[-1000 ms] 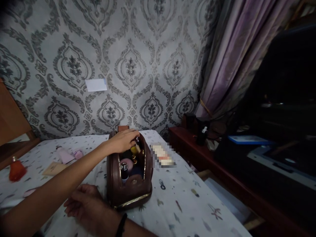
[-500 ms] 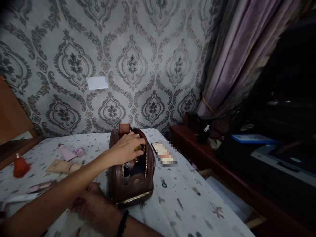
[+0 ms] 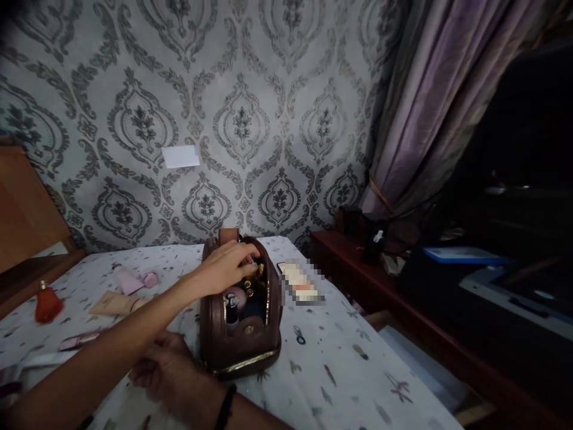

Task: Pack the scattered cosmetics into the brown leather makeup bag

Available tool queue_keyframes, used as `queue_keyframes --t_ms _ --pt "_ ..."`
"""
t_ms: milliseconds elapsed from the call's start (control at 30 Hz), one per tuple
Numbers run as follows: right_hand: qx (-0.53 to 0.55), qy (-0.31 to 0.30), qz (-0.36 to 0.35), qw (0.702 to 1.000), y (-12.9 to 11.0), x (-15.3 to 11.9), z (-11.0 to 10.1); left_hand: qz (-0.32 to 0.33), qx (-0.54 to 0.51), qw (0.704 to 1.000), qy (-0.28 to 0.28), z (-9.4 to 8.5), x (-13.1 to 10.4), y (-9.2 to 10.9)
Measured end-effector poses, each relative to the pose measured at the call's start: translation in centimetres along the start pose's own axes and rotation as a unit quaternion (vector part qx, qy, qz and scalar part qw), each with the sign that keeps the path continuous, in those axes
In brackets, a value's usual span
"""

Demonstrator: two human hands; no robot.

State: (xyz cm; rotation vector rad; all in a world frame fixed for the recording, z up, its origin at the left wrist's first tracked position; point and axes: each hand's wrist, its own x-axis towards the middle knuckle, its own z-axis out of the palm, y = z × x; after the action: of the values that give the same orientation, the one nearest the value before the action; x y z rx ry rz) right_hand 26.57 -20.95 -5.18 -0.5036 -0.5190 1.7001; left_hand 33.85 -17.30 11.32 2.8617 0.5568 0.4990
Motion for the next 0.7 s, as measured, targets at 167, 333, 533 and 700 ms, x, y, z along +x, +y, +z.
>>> queue_keyframes --t_ms 167,333,533,700 --pt "-0.014 0.009 0.019 1.0 0.3 0.4 -1.0 0.007 -0.069 0.987 0.148 -1.8 -2.8 -1.8" --pt "-0.009 0.007 0.022 1.0 -0.5 -0.2 -0.7 -0.043 -0.063 0.976 0.205 -3.2 -9.0 -5.5" --pt "-0.019 0.006 0.045 0.999 -0.7 0.2 -0.8 -0.207 -0.054 0.959 0.186 -4.6 -20.4 -12.8" --pt "-0.045 0.002 0.059 0.997 -0.8 0.2 -0.4 -0.333 -0.044 0.922 0.19 -4.7 -29.5 -16.7"
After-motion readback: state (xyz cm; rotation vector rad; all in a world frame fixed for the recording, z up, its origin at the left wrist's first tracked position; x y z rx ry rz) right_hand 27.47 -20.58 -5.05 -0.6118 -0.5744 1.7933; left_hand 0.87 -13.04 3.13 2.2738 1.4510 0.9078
